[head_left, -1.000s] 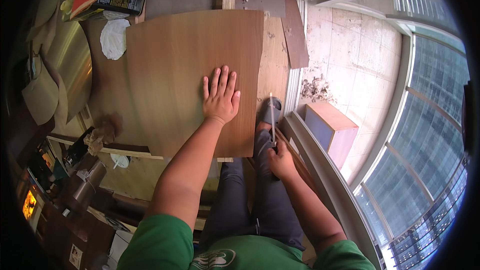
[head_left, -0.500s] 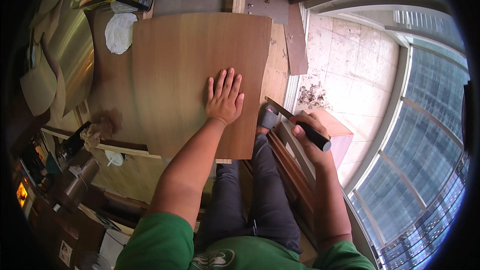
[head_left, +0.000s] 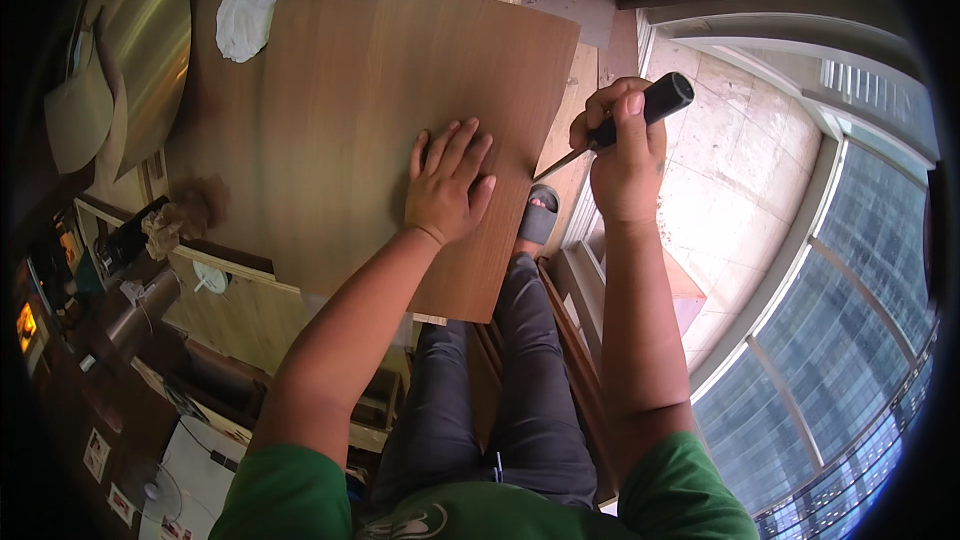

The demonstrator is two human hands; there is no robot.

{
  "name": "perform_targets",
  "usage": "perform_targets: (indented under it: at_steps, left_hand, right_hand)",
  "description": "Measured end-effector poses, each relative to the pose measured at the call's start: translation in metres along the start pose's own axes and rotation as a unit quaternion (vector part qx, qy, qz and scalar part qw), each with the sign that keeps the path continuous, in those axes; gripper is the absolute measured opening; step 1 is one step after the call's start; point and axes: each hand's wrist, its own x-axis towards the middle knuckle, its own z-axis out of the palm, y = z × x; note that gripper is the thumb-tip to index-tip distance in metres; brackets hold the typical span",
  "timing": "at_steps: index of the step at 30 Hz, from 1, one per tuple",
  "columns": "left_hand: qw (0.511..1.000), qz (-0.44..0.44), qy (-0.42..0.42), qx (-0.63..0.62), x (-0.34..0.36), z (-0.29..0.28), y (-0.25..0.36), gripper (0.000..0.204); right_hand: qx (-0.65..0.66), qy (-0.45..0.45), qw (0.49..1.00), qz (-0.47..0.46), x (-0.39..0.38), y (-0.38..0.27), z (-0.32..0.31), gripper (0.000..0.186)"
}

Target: The person scores and cuts a laminate sheet using a utility knife while holding it steady against a wooden surface.

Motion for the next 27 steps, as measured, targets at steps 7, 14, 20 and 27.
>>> perform_targets:
  at_steps: [7, 14, 20, 27]
  left_hand:
    - [0.997, -0.053, 0.026, 0.054, 0.014, 0.011, 0.001, 0.070]
    - [0.997, -0.054, 0.027, 0.046, 0.016, 0.010, -0.001, 0.071]
    - [0.997, -0.058, 0.018, 0.048, 0.015, 0.011, -0.002, 0.070]
    - [0.997, -0.049, 0.025, 0.050, 0.019, 0.008, 0.002, 0.070]
  right_hand:
    - [0.046, -0.045, 0.998, 0.010, 0.011, -0.006, -0.006, 0.026]
    - [0.013, -0.008, 1.000, -0.026, 0.014, 0.022, 0.012, 0.042]
    - [0.089, 0.015, 0.996, 0.006, 0.018, 0.029, 0.014, 0.070]
    - [-0.040, 0.094, 0.994, 0.027, 0.042, 0.041, 0.030, 0.070]
